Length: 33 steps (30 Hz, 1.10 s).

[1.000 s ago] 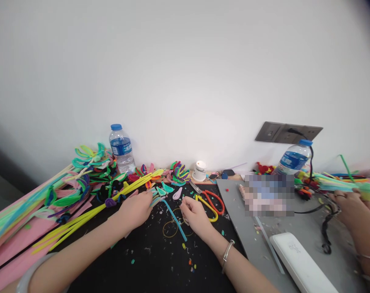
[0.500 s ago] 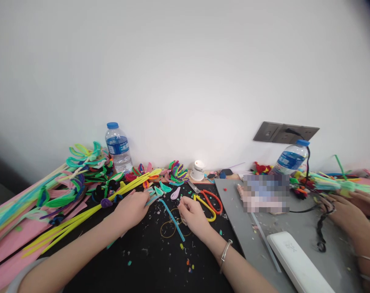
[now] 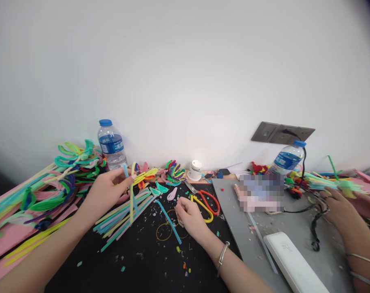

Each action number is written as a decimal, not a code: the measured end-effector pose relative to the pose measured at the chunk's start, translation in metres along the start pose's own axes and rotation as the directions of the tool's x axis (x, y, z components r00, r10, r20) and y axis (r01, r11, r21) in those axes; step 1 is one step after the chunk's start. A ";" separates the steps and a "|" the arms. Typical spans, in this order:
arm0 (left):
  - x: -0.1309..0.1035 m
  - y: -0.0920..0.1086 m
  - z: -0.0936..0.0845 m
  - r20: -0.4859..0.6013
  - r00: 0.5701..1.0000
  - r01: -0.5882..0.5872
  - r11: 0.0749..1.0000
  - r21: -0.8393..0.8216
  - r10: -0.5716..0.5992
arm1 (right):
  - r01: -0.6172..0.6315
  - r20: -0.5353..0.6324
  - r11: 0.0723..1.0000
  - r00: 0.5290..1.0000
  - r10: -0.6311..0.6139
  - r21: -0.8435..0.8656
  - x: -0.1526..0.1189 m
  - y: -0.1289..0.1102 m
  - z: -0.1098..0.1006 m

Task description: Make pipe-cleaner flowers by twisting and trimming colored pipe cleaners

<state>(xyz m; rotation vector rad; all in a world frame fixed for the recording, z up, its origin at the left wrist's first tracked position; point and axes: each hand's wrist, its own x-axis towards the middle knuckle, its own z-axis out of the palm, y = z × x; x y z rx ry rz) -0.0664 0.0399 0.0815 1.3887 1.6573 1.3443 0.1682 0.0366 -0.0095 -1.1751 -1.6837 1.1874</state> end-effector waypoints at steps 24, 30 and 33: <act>-0.052 -0.046 0.067 0.305 0.889 0.451 0.762 -0.465 -0.340 | 0.274 0.077 0.853 0.960 -0.268 -0.444 -0.018 -0.016 -0.005; -0.055 -0.050 0.070 0.428 0.863 0.453 0.788 -0.416 -0.270 | 0.239 0.093 0.888 0.971 -0.220 -0.394 -0.019 -0.018 -0.005; -0.055 -0.053 0.070 0.435 0.858 0.451 0.805 -0.385 -0.272 | 0.194 0.043 0.897 0.980 -0.193 -0.398 -0.018 -0.017 -0.006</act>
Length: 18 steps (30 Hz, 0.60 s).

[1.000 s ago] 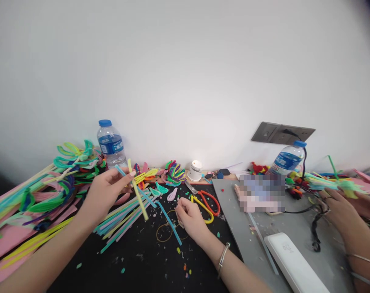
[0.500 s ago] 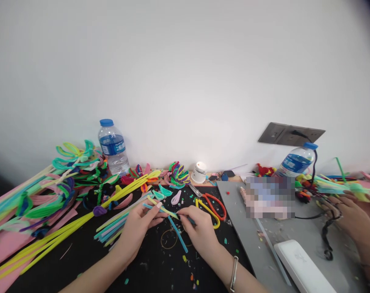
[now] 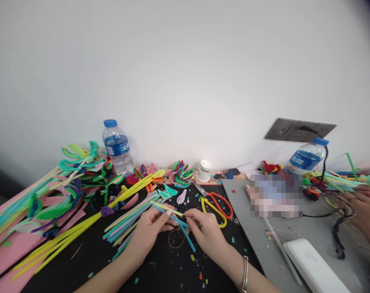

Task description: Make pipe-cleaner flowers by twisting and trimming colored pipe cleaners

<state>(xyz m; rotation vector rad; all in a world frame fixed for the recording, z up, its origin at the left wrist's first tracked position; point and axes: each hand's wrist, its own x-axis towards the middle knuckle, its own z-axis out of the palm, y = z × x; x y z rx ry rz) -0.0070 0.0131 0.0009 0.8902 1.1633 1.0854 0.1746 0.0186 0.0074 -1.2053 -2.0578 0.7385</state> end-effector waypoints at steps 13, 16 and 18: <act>-0.002 0.004 0.000 -0.091 0.996 -0.033 0.968 -0.247 0.010 | 0.044 -0.067 0.997 0.997 -0.041 0.057 0.005 -0.004 -0.007; -0.003 0.002 -0.001 -0.020 0.999 -0.028 0.984 -0.178 0.024 | -0.181 0.002 0.891 0.980 0.198 0.417 0.004 -0.008 -0.008; -0.003 0.001 0.000 0.032 0.999 -0.010 0.995 -0.096 0.013 | -0.287 0.082 0.727 0.949 0.305 0.624 0.005 -0.007 -0.008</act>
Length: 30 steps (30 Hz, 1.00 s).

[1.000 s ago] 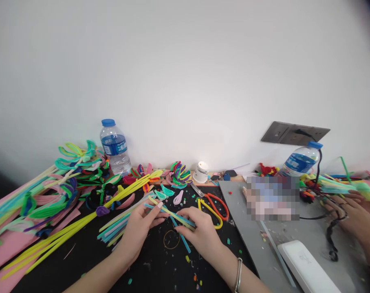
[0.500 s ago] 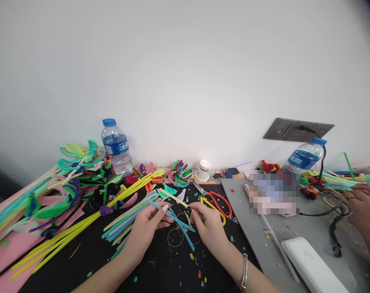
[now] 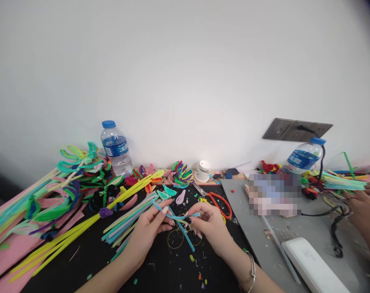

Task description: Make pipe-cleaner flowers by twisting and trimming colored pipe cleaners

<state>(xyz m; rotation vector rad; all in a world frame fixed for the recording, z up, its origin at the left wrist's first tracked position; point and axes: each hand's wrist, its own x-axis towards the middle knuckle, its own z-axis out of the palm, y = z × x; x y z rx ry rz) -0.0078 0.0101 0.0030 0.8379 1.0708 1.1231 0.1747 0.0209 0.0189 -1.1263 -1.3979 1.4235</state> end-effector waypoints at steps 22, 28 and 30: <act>-0.010 0.002 0.003 0.350 0.919 -0.383 0.625 0.681 0.182 | -0.100 0.058 0.974 0.994 0.090 0.202 0.002 0.006 0.013; -0.012 0.001 0.005 0.377 0.913 -0.391 0.591 0.705 0.154 | -0.120 0.057 0.971 0.992 0.111 0.206 0.001 0.003 0.013; -0.012 0.002 0.006 0.386 0.910 -0.397 0.578 0.713 0.149 | -0.128 0.058 0.972 0.991 0.119 0.197 0.001 0.003 0.013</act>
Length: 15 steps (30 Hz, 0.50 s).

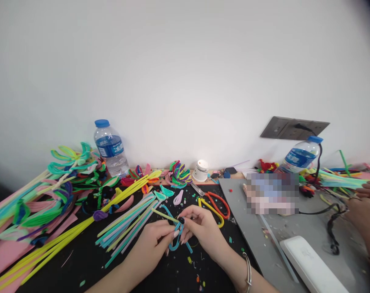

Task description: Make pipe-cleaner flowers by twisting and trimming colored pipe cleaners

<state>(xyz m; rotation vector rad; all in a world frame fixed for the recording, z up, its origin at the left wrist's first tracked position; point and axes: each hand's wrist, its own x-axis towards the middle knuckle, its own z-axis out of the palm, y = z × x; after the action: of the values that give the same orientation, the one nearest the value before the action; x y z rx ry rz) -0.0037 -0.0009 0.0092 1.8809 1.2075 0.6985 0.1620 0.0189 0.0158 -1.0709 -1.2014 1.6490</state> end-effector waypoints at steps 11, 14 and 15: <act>0.000 -0.006 0.002 -0.157 0.986 0.026 0.989 -0.143 -0.049 | 0.024 -0.092 0.987 0.996 -0.009 0.161 0.001 0.004 -0.006; 0.000 -0.011 0.001 -0.180 0.984 -0.014 0.998 -0.063 0.003 | 0.031 -0.093 0.984 0.996 -0.015 0.177 0.001 0.005 -0.005; 0.001 -0.012 0.000 -0.198 0.980 -0.035 0.999 -0.036 0.027 | 0.039 -0.098 0.986 0.995 -0.023 0.162 0.001 0.006 -0.005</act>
<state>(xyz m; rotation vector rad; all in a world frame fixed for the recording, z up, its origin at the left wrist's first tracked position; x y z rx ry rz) -0.0094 0.0028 -0.0005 1.8348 1.2801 0.9372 0.1660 0.0204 0.0089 -1.0110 -0.9977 1.6239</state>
